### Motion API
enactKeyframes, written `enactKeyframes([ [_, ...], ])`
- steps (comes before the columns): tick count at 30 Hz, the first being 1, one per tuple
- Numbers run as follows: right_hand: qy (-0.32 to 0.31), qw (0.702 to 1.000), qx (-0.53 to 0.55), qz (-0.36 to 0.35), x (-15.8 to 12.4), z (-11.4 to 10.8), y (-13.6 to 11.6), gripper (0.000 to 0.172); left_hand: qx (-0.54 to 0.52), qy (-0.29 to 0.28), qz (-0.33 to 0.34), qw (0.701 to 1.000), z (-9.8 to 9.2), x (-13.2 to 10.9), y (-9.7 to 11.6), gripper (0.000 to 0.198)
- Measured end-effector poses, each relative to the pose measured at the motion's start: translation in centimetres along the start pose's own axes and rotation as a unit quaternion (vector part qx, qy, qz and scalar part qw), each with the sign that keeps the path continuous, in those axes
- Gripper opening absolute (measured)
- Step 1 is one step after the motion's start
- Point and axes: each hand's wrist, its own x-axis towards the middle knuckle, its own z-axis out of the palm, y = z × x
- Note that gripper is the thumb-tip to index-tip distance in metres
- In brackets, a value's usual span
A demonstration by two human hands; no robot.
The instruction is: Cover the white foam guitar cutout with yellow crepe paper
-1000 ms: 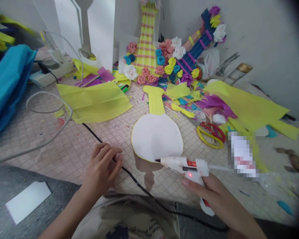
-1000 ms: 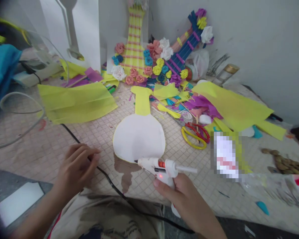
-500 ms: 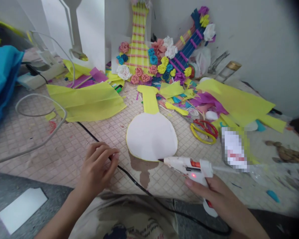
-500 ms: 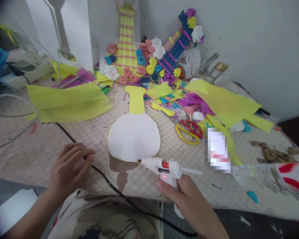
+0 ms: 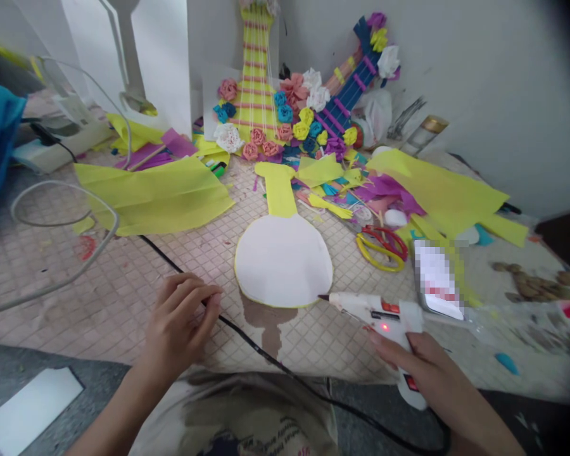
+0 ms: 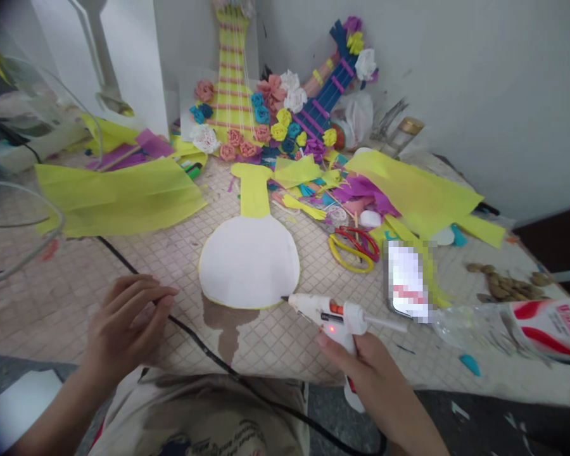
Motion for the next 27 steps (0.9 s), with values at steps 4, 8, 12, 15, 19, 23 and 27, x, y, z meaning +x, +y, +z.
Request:
enactKeyframes([
  [4, 0.029, 1.000, -0.008, 0.000, 0.3, -0.3, 0.2, 0.028, -0.002, 0.004, 0.006, 1.000, 0.0, 0.0, 0.0, 0.016],
  [8, 0.043, 0.998, -0.042, -0.009, 0.8, -0.8, 0.6, 0.036, -0.003, 0.004, 0.006, 1.000, 0.2, 0.1, -0.1, 0.016],
  [12, 0.019, 0.999, -0.041, -0.017, 1.0, -0.8, 0.5, 0.037, -0.001, 0.006, 0.006, 1.000, 0.3, -0.1, -0.2, 0.016],
  [15, 0.022, 0.999, -0.025, -0.025, 0.7, -0.2, 0.0, 0.035, 0.003, 0.011, 0.007, 1.000, 0.3, -0.2, -0.3, 0.015],
  [19, 0.025, 0.999, -0.029, -0.028, 0.6, 0.3, -0.5, 0.035, 0.000, 0.010, 0.000, 1.000, 0.3, -0.3, -0.3, 0.015],
  [23, -0.001, 0.999, -0.020, -0.048, 0.4, 0.5, -0.8, 0.035, -0.004, 0.008, -0.003, 1.000, 0.3, -0.4, -0.3, 0.014],
  [27, -0.053, 0.998, -0.006, -0.044, -0.3, 1.3, -1.3, 0.034, -0.005, 0.009, -0.008, 1.000, 0.4, -0.5, -0.3, 0.014],
])
